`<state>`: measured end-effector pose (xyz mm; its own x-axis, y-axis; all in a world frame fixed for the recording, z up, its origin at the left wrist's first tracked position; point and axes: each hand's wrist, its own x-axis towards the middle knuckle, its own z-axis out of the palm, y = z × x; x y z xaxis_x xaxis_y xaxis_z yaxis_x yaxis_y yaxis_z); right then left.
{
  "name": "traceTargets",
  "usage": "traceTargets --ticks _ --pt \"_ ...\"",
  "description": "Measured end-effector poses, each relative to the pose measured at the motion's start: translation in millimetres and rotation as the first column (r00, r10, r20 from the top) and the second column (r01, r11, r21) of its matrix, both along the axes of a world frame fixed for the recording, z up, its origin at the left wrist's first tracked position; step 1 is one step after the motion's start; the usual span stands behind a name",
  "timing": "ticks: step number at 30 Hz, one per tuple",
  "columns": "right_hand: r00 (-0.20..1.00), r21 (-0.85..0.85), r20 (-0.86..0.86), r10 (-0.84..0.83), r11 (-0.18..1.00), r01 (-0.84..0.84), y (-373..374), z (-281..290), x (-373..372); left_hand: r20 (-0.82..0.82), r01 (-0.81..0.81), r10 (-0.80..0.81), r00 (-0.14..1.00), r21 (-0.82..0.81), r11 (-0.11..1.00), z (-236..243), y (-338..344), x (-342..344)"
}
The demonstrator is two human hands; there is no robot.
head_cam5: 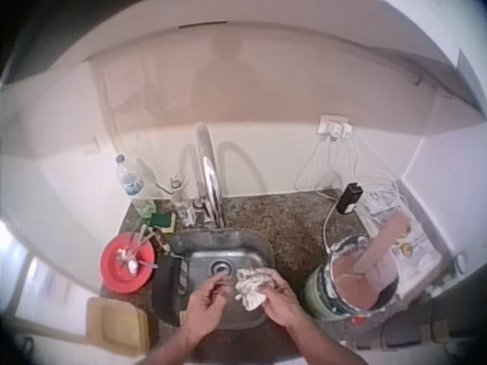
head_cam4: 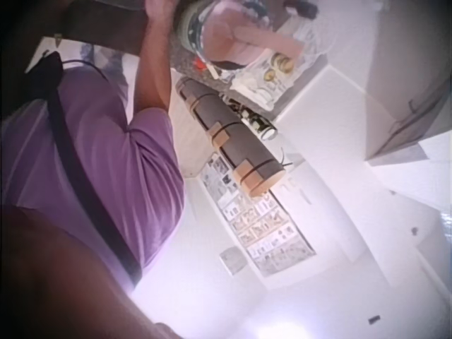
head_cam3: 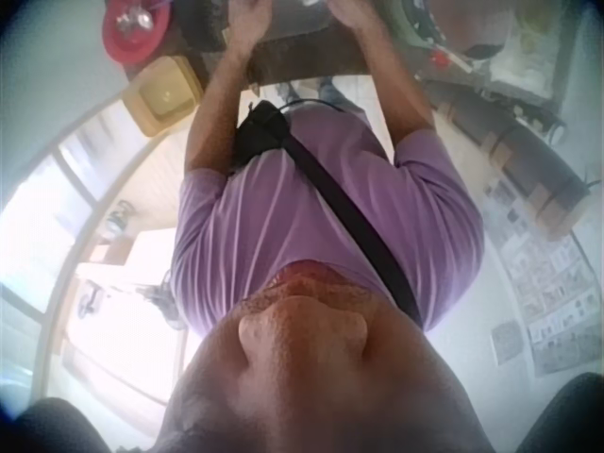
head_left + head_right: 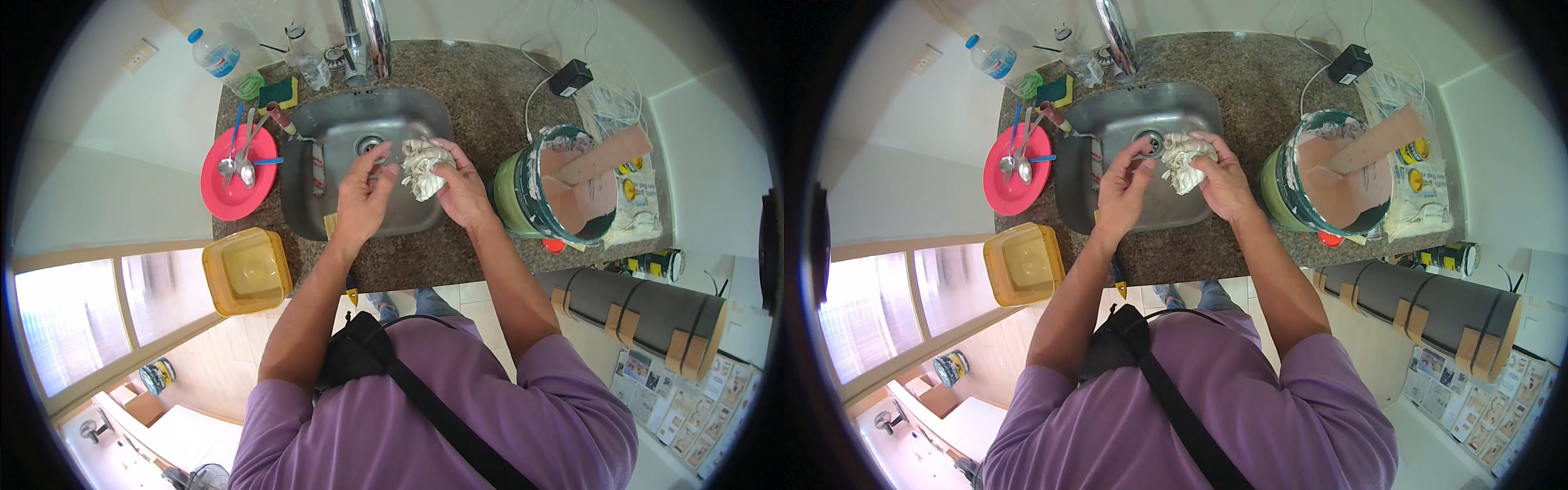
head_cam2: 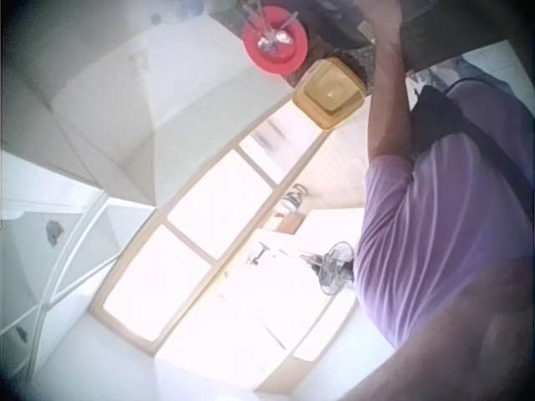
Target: The person mixes red and yellow paint into a bucket of white paint using a wooden stick, then pours the mixed paint into a yellow tray. They use a paintbrush to spread the paint in the tray and rinse the brush under running water.
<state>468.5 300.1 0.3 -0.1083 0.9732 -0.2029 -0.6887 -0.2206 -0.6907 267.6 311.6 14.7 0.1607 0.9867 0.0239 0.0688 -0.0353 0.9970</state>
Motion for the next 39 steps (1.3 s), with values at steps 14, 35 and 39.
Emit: traceTargets --ticks 14,35,39 --pt "0.225 0.453 0.879 -0.42 0.883 -0.124 11 20 -2 -0.251 -0.07 0.073 0.965 0.019 0.997 -10 8 -8" --pt "-0.278 0.634 0.724 -0.632 0.768 -0.094 46 28 14 -0.177 -0.027 0.043 0.983 0.096 0.995 4 -13 -45" --pt "-0.12 0.64 0.752 -0.648 0.762 -0.101 38 53 0 -0.307 -0.054 0.124 0.944 0.226 0.973 21 29 -44"
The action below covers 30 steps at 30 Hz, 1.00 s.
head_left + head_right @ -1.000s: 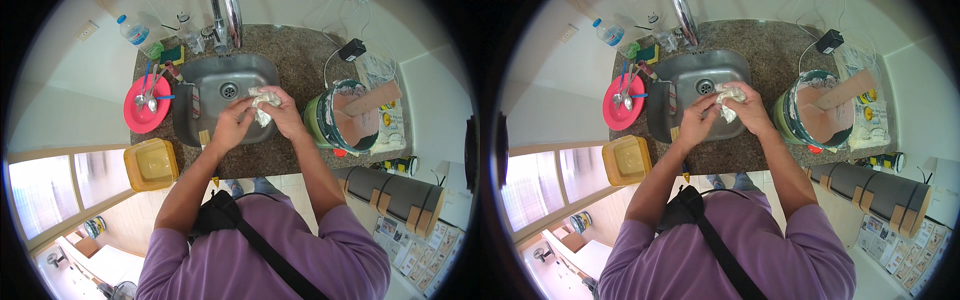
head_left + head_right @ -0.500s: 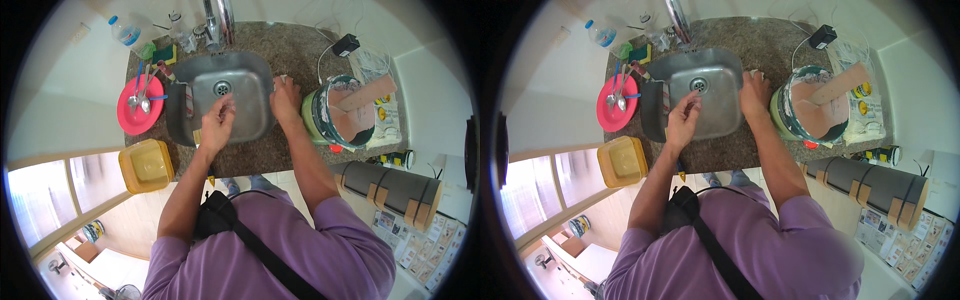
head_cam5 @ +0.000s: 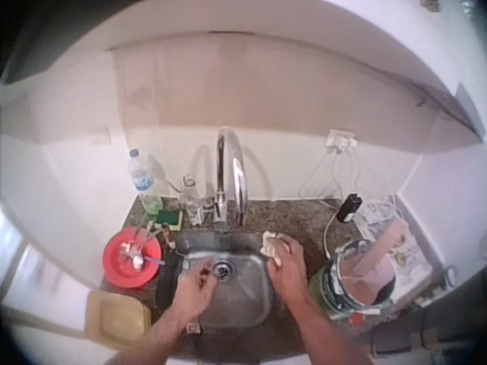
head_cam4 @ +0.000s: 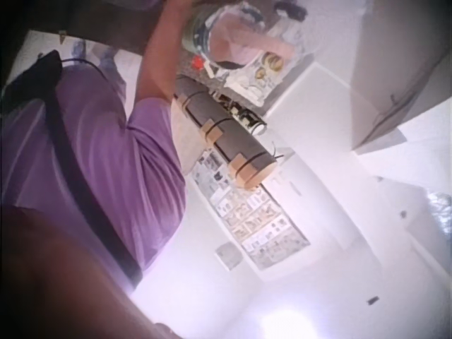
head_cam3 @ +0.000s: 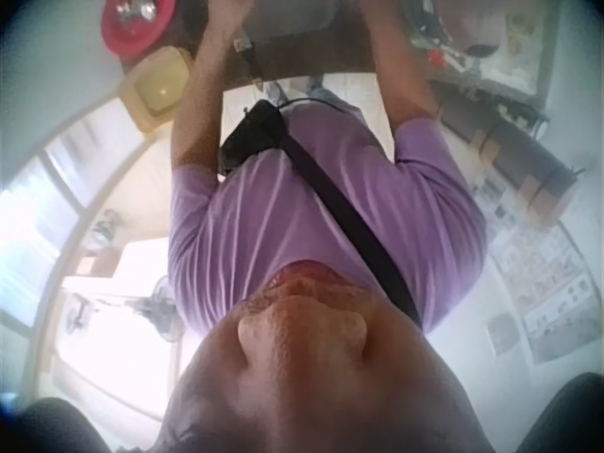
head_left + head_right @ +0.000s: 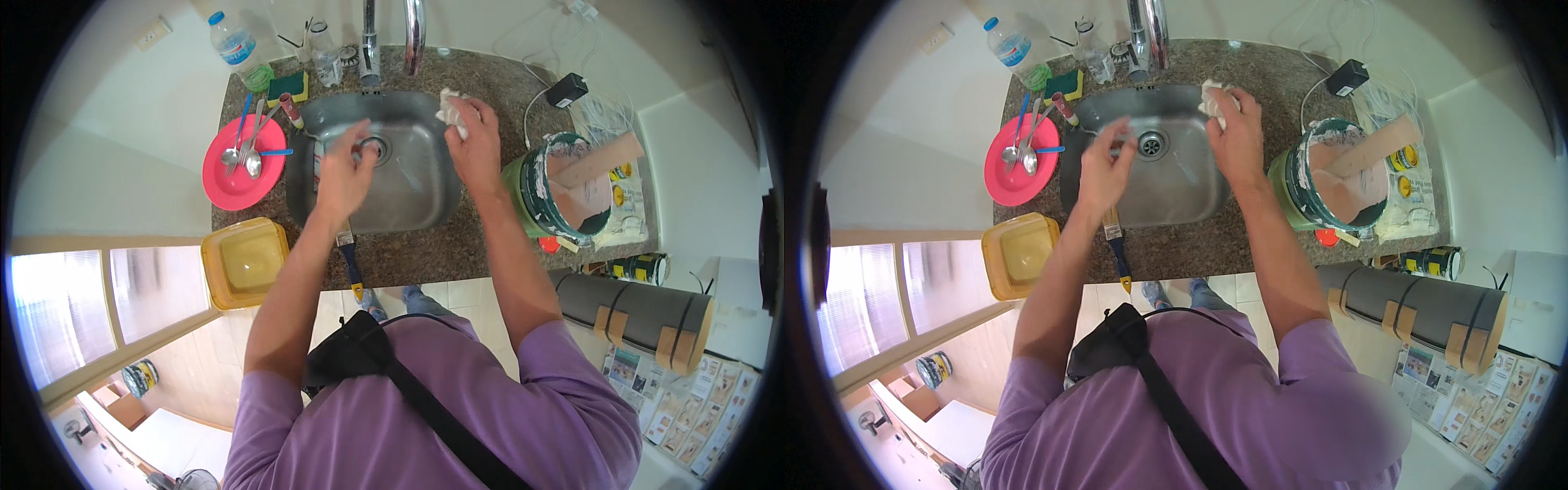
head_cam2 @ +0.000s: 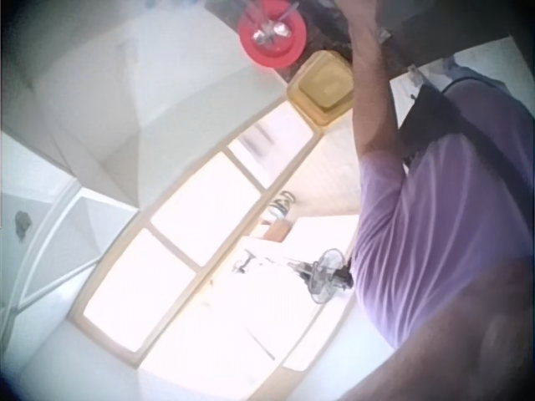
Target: The person mixes red and yellow paint into a bucket of white paint using a wooden stick, then pours the mixed paint into a yellow tray. They use a paintbrush to spread the paint in the tray and rinse the brush under running water.
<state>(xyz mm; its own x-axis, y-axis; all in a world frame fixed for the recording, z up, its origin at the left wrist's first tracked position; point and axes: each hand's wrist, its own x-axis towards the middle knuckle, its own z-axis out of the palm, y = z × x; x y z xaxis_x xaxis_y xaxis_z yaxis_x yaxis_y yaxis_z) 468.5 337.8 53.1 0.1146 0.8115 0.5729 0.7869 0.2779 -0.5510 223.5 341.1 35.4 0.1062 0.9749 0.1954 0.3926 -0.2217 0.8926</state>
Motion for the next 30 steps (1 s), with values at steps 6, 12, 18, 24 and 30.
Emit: traceTargets --ticks 6,12,18,24,30 --pt "0.97 -0.181 -0.24 0.039 0.98 -0.084 -36 -12 -18 -0.167 -0.17 0.208 0.964 0.217 0.961 11 133 20" --pt "0.939 -0.334 -0.344 -0.032 0.938 -0.09 -82 -38 -13 -0.321 -0.245 0.242 0.916 0.03 0.969 9 189 43" --pt "0.897 -0.343 -0.441 -0.021 0.928 -0.147 -95 -48 5 -0.203 -0.49 0.488 0.849 0.046 0.871 -9 180 50" --pt "0.885 -0.335 -0.465 0.009 0.924 -0.186 -92 -55 7 0.231 -0.396 0.422 0.877 -0.15 0.906 -74 177 37" --pt "0.882 -0.356 -0.471 -0.01 0.917 -0.18 -94 -62 16 0.548 -0.16 0.499 0.672 -0.551 0.819 -44 137 83"
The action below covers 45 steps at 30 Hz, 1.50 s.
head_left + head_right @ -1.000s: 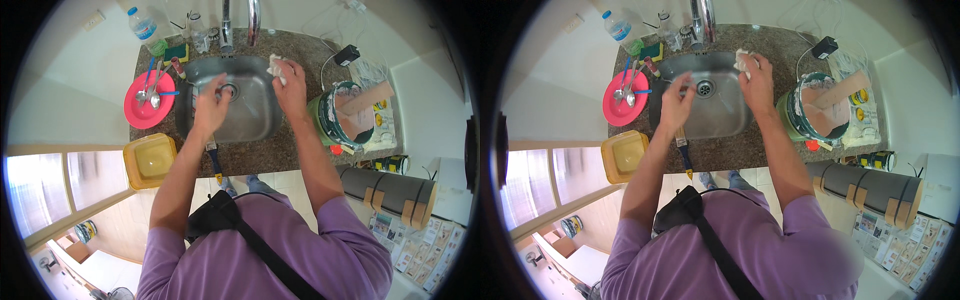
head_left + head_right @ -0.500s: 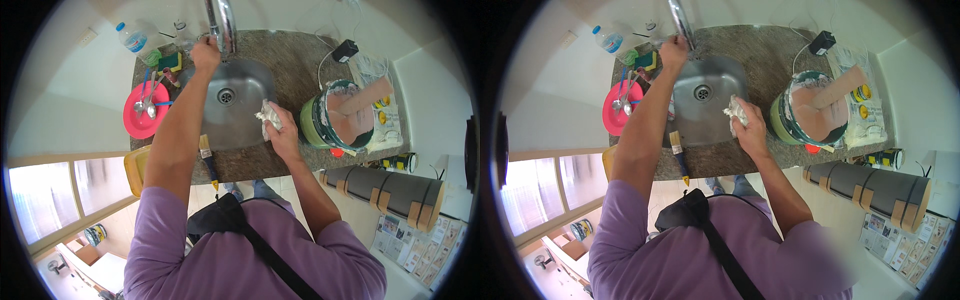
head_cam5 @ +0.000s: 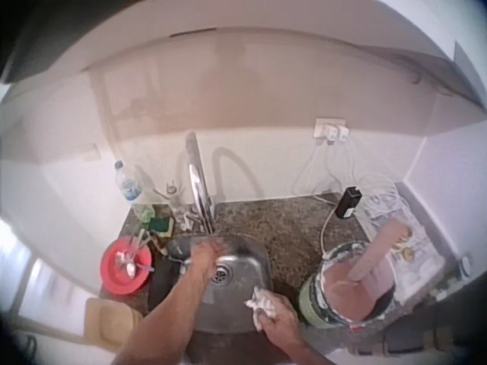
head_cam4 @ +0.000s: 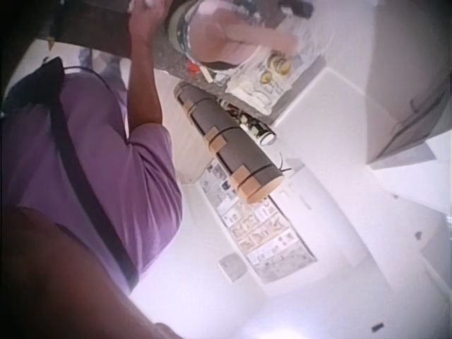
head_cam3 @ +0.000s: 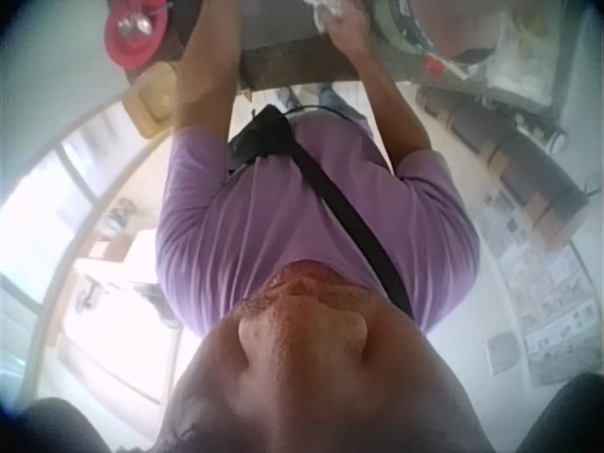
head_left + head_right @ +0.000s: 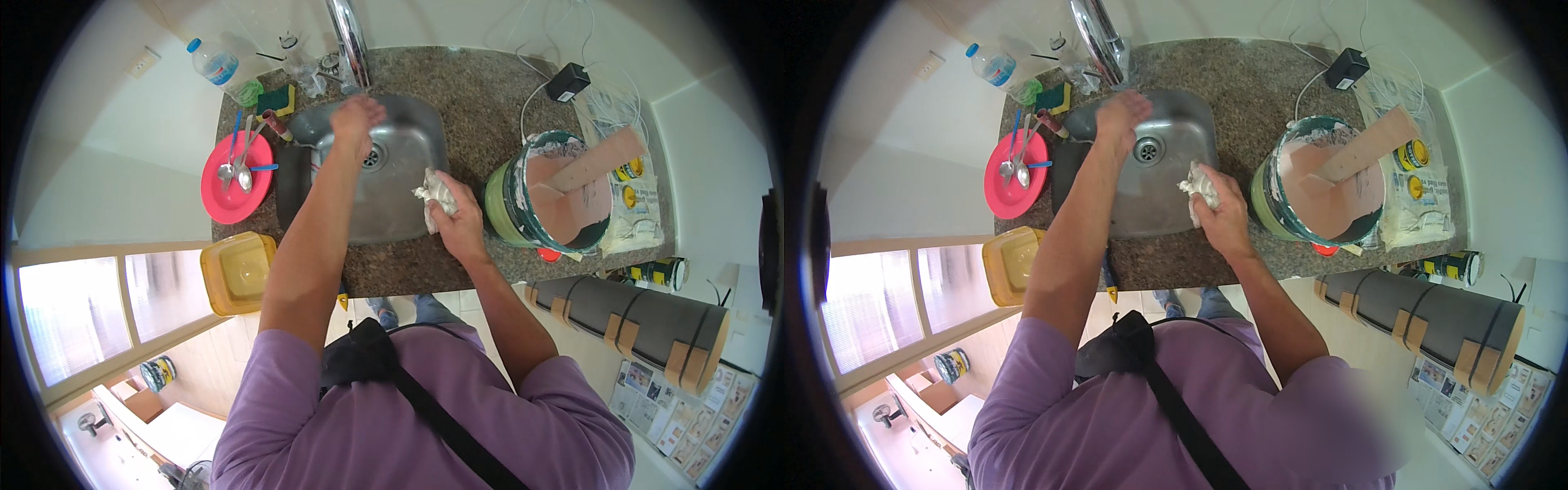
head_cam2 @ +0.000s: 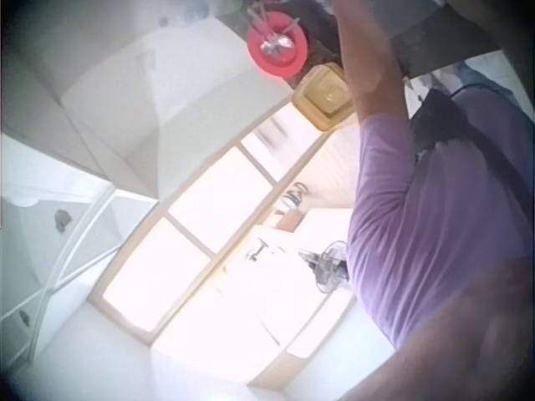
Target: The person mixes red and yellow paint into a bucket of white paint using a wooden stick, then pours the mixed paint into a yellow tray. They use a paintbrush to spread the paint in the tray and rinse the brush under running water.
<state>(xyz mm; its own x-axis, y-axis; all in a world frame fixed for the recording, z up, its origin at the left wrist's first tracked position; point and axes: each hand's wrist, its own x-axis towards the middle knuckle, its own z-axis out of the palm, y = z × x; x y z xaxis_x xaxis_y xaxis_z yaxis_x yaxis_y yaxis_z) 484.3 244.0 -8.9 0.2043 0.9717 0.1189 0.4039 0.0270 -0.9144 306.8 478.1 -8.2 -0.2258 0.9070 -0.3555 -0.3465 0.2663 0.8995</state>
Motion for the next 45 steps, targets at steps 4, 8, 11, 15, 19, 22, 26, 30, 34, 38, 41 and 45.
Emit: traceTargets --ticks 4,8,11,15,19,22,26,30,34,38,41,45 --pt "0.999 -0.005 -0.037 0.028 1.0 -0.028 -4 0 3 -0.57 -0.154 0.407 0.714 0.439 0.885 -7 42 -20" --pt "1.0 -0.006 -0.018 0.012 1.0 -0.012 -6 -2 4 -0.711 0.096 0.157 0.685 0.302 0.949 8 45 -39" --pt "0.999 -0.003 -0.033 0.018 1.0 -0.018 -4 -4 6 -0.707 0.095 0.229 0.669 0.388 0.917 15 13 -25" --pt "0.999 0.033 -0.033 -0.001 0.999 0.002 6 -1 0 -0.586 0.066 0.119 0.801 0.285 0.956 -41 5 -22" --pt "0.992 0.041 -0.083 -0.091 0.995 0.094 27 -5 -3 0.099 0.26 -0.256 0.962 -0.024 0.965 -19 -39 35" --pt "0.951 -0.046 -0.295 -0.095 0.995 0.086 46 -9 -5 -0.084 0.245 -0.262 0.961 -0.176 0.954 -14 -46 29" --pt "0.84 -0.165 -0.525 -0.135 0.985 0.055 55 -11 -11 0.004 0.246 -0.248 0.969 -0.136 0.96 -50 -43 8" --pt "0.328 -0.36 -0.883 -0.337 0.933 -0.012 94 -12 -31 -0.073 0.334 -0.334 0.94 -0.024 0.942 -37 -59 14" --pt "0.164 -0.218 -0.967 -0.195 0.966 -0.139 162 -78 -46 -0.619 0.434 -0.191 0.762 0.27 0.86 -50 -94 44" --pt "0.587 -0.474 -0.741 -0.326 0.873 -0.115 122 -44 -86 -0.379 0.518 -0.495 0.782 -0.046 0.854 -44 -69 -1" --pt "0.753 -0.5 -0.618 -0.228 0.853 -0.151 121 -44 -83 -0.298 0.424 -0.451 0.841 -0.156 0.892 -32 -60 5" --pt "0.375 -0.441 -0.855 -0.358 0.882 -0.164 172 -75 -72 -0.445 0.367 -0.251 0.86 0.196 0.91 -45 -79 31"
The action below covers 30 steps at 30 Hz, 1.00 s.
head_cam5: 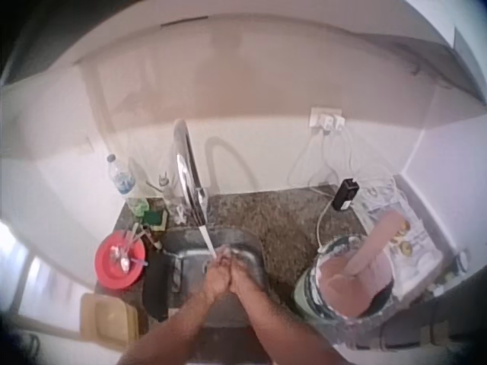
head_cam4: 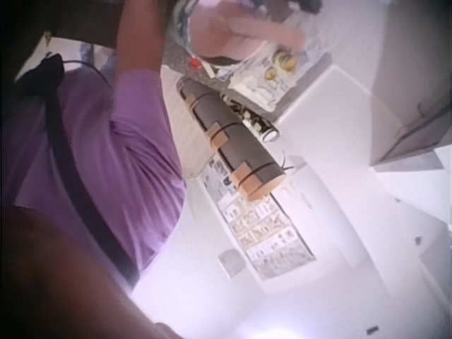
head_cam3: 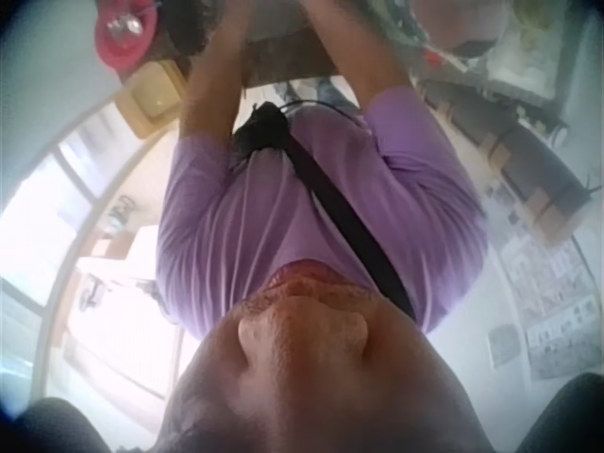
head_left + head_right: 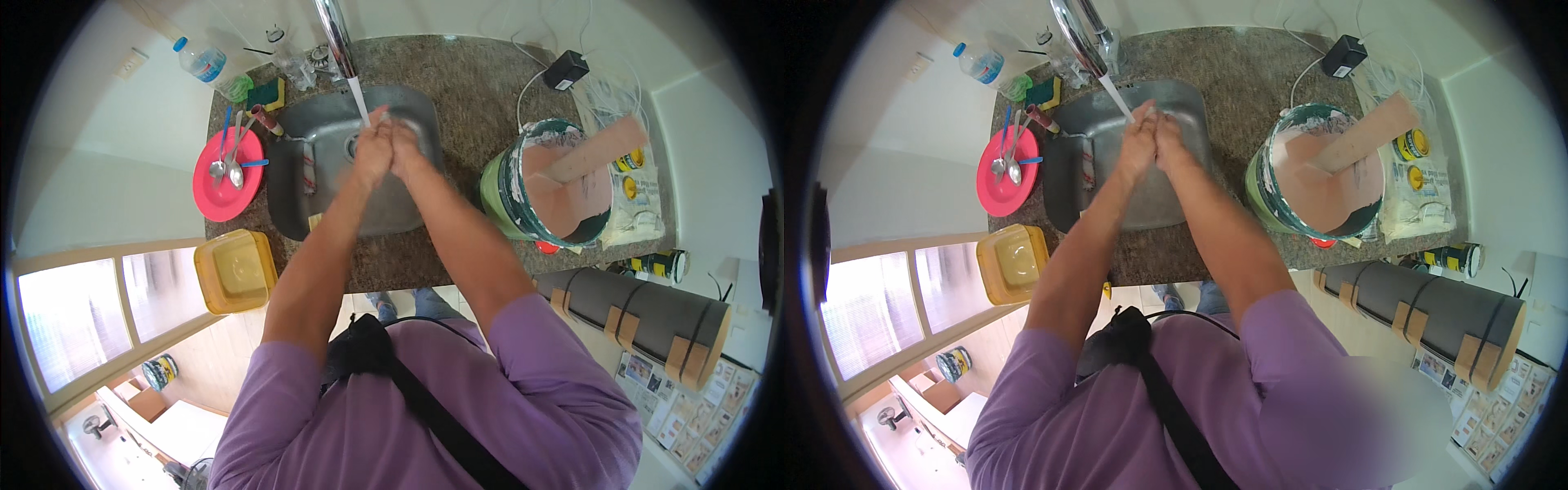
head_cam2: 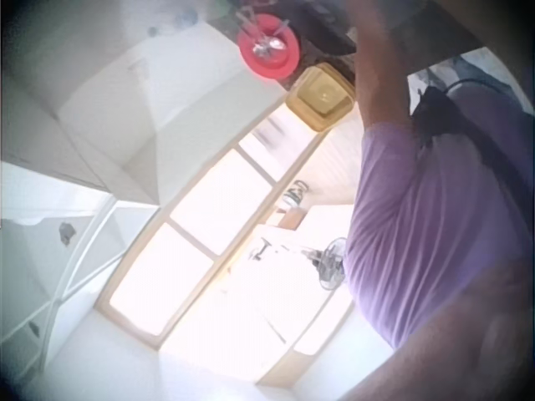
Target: The person mixes red and yellow paint into a bucket of white paint using a wooden stick, then pours the mixed paint into a yellow tray. They use a paintbrush to spread the paint in the tray and rinse the brush under running water.
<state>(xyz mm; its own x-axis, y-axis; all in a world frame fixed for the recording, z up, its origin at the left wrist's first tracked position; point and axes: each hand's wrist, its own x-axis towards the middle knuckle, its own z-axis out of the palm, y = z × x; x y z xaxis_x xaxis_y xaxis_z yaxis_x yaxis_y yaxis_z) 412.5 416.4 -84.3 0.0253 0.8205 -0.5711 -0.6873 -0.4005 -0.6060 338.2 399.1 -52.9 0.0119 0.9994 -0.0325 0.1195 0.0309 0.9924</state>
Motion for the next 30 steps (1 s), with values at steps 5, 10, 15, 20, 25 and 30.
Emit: traceTargets --ticks 5,10,15,20,25,30 --pt "0.999 0.176 0.031 0.013 0.984 -0.018 -9 33 -19 0.032 -0.098 0.099 0.995 -0.043 0.994 -9 27 -15" --pt "0.997 0.128 -0.003 0.082 0.988 -0.081 19 4 -14 -0.096 -0.199 0.195 0.976 -0.036 0.979 -29 47 -25" --pt "0.954 -0.074 0.243 0.178 0.984 -0.165 -6 28 -17 -0.277 -0.287 0.219 0.935 -0.232 0.93 -30 37 -19" --pt "0.993 0.171 -0.047 0.105 0.981 -0.096 -3 -38 -8 0.123 -0.036 0.073 0.99 -0.278 0.96 -21 12 6" --pt "0.975 0.006 -0.223 -0.005 1.0 0.007 -3 -14 -8 -0.245 -0.133 0.094 0.965 -0.145 0.98 -38 39 -11" --pt "0.901 0.281 -0.257 0.348 0.919 -0.275 -30 21 16 0.191 0.198 -0.127 0.973 -0.419 0.886 -3 55 -48"
